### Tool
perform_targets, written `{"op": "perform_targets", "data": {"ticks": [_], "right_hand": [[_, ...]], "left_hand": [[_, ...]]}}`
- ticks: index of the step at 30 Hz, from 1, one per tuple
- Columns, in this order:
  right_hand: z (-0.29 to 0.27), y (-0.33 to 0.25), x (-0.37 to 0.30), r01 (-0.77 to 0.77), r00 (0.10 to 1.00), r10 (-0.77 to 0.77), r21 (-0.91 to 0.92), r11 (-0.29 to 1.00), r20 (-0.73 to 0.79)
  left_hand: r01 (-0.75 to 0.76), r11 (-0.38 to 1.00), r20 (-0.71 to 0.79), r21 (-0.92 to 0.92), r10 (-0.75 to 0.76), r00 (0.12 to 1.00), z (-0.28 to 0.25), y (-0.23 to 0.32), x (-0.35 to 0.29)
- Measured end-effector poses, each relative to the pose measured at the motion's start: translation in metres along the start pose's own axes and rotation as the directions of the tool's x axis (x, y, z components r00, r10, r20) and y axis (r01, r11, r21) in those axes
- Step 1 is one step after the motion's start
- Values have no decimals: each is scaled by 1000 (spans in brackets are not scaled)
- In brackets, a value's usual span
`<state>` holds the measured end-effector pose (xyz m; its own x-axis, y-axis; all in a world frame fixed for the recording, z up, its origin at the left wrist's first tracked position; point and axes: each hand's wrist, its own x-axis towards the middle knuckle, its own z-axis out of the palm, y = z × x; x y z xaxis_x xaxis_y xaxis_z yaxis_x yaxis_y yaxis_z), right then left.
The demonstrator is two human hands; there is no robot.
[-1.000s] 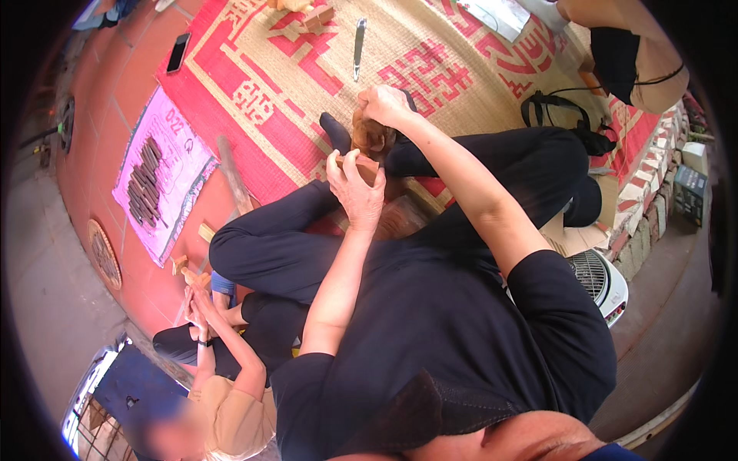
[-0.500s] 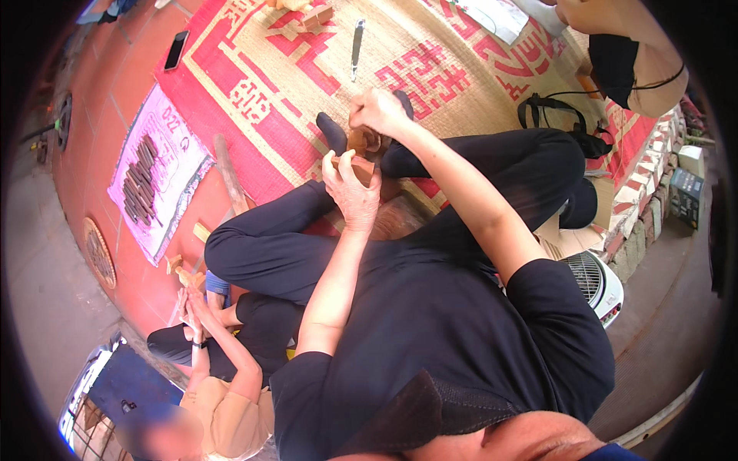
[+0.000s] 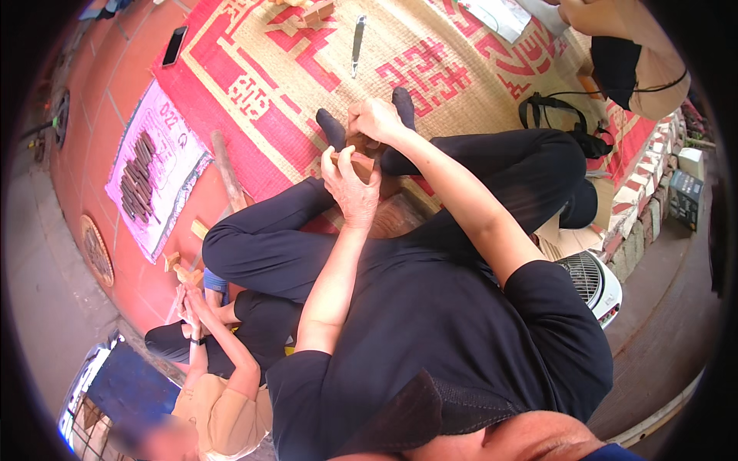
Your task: The person sits on a mat and carves a small piece of wood using a knife. They rotate the wood and make small cuts while other people work nearby.
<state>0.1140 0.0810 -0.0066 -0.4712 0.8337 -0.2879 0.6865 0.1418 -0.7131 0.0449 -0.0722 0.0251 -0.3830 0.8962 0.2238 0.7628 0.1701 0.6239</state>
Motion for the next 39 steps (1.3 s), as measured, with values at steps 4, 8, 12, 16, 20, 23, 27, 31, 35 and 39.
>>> {"op": "perform_targets", "data": {"ticks": [4, 8, 12, 16, 20, 23, 27, 31, 35, 39], "right_hand": [[-7, -6, 16, -49, 998, 41, -154, 987, -57], [-8, -20, -1, -19, 1000, 20, -25, 999, 12], [6, 5, 11, -97, 994, 84, -210, 973, -70], [-11, -2, 23, -47, 996, 31, -191, 980, -85], [-12, -18, -4, -15, 999, 16, -23, 1000, 41], [4, -5, 10, -110, 994, 100, -231, 967, -52], [-9, -13, 14, -26, 999, 20, -200, 979, -31], [-18, -19, 3, -25, 991, 31, -44, 999, 130], [-4, 3, 30, -109, 993, 89, -322, 941, -76], [-25, -14, 10, -10, 995, 11, -9, 1000, 96]], "left_hand": [[-3, 1000, 31, -16, 3, 1000, -4, 0, -1], [22, 1000, 26, -16, -22, 999, -2, -5, -3], [-6, 1000, 17, -12, 6, 1000, 0, -1, -1], [-9, 1000, 32, -4, 9, 999, -3, -3, 0], [11, 1000, 22, 9, -11, 1000, -2, -4, -6], [-2, 1000, 20, 14, 1, 1000, -6, -1, -8], [2, 1000, 38, -1, -2, 999, -8, -4, -9], [20, 1000, 0, 6, -20, 1000, 0, -3, -4], [-21, 1000, 18, -9, 21, 1000, 0, -2, -4], [6, 1000, 13, -11, -6, 1000, -1, -7, -6]]}}
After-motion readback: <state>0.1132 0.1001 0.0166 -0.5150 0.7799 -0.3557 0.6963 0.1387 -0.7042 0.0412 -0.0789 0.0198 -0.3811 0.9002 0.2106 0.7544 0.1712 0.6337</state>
